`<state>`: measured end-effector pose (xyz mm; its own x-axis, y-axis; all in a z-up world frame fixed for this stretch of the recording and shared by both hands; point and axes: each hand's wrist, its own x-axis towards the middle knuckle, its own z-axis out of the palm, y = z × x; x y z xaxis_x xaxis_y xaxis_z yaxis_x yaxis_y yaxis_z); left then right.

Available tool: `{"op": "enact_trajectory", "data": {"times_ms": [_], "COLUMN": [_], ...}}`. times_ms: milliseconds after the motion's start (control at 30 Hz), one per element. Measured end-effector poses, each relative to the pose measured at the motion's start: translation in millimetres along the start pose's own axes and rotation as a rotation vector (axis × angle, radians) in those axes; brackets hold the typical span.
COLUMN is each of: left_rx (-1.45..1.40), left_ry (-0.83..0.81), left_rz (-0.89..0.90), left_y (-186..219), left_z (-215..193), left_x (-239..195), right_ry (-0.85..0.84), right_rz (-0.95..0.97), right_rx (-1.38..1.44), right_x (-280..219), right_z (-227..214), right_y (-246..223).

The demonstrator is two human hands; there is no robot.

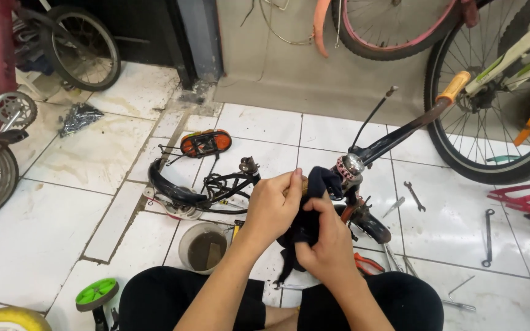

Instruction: The person sits on the floor and wipes the handlebars and a bicycle fender with a black cloth. They clean the handlebar grips and the bell area, then move on to wipe the fender thoroughly.

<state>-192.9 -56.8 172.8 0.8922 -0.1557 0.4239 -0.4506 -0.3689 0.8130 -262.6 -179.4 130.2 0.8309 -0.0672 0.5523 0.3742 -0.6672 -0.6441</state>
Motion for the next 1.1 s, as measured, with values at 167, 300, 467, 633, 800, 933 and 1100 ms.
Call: {"op": "enact_trajectory", "data": {"times_ms": [167,300,467,633,800,933,1100], "left_rx": [-0.009,0.020,0.010,-0.018,0.054,0.027,-0.005], "left_ry": [-0.012,-0.053,-0.024,-0.032,-0.049,-0.041,-0.055], "left_rz": [0.050,0.081,0.019,0.007,0.076,0.024,0.061], "left_y": [0,7,2,6,6,-1,7], "left_z": [1,-2,-1,0,-2,-3,-6], "left_x": [-1,-8,-7,-4,-7,-4,-7], "right_ry": [-0.001,-0.020,0.019,0.075,0.068,0.049,0.120], "right_rz": [0.052,0.056,0.006,0.068,-0.023,-0.038,0.004], "right_rx": [-0.018,-0.066,-0.054,-0.099,-0.070,-0.050,-0.056], "right_x": [-18,-1,-2,-27,5,-3,-20], "right_z": [-5,-12,-2,4,-6,3,4], "right_y": [13,1,-4,18,-6,-4,12]}}
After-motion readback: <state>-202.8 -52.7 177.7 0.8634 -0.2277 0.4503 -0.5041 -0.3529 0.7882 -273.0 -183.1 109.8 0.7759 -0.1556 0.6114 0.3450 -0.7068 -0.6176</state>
